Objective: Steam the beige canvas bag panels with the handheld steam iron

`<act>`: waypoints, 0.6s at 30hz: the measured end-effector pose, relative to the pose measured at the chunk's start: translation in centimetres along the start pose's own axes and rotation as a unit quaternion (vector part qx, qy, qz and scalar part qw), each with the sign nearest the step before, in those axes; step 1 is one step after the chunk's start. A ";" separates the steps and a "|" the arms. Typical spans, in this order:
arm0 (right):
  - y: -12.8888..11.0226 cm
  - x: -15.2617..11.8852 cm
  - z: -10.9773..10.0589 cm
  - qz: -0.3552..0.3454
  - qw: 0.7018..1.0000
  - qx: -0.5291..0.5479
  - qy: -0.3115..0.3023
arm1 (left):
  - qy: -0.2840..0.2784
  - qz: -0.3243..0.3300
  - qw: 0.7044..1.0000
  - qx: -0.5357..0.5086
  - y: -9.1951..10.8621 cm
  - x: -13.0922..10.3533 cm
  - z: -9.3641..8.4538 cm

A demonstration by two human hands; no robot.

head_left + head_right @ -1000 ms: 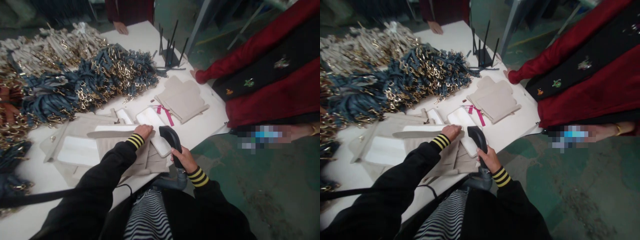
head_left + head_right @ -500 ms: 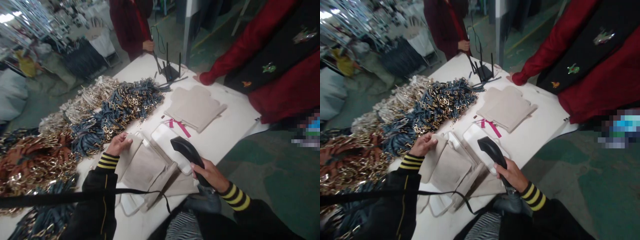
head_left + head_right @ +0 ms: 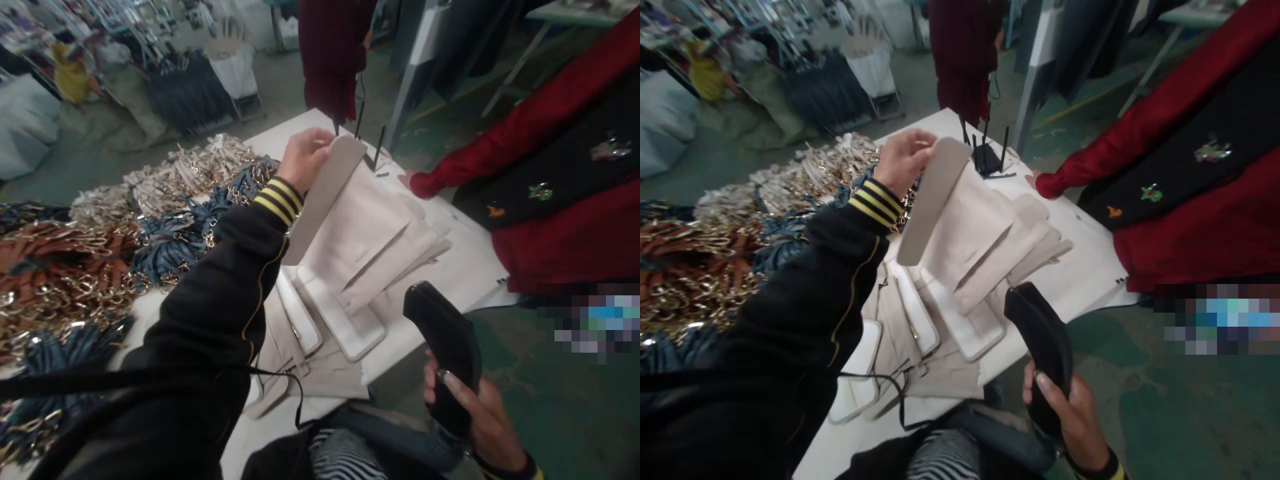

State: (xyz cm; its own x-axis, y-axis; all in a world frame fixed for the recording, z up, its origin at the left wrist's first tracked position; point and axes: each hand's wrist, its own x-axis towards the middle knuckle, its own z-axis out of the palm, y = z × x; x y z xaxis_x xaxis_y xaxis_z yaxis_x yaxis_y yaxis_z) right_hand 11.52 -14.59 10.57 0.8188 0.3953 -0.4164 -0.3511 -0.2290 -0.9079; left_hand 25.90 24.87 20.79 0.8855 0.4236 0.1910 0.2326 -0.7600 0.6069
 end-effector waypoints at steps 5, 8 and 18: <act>0.2 -0.1 0.4 0.035 0.999 -0.002 -0.021 | 0.069 0.077 0.993 0.052 -4.2 -5.0 3.3; 0.2 0.3 1.1 0.028 0.998 -0.029 -0.049 | -0.013 0.022 0.994 0.105 -9.0 -15.5 3.7; -0.2 2.3 5.5 0.011 0.965 -0.147 -0.218 | -0.110 -0.304 0.919 0.227 -13.5 -37.6 6.9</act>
State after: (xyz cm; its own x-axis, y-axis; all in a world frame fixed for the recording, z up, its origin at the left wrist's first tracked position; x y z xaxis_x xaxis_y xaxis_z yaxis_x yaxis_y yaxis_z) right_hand 10.94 -8.73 9.55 0.5212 0.7090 -0.4751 -0.1711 -0.4585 -0.8720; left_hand -7.77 15.85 0.11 0.5842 0.7663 -0.2676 0.8110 -0.5637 0.1562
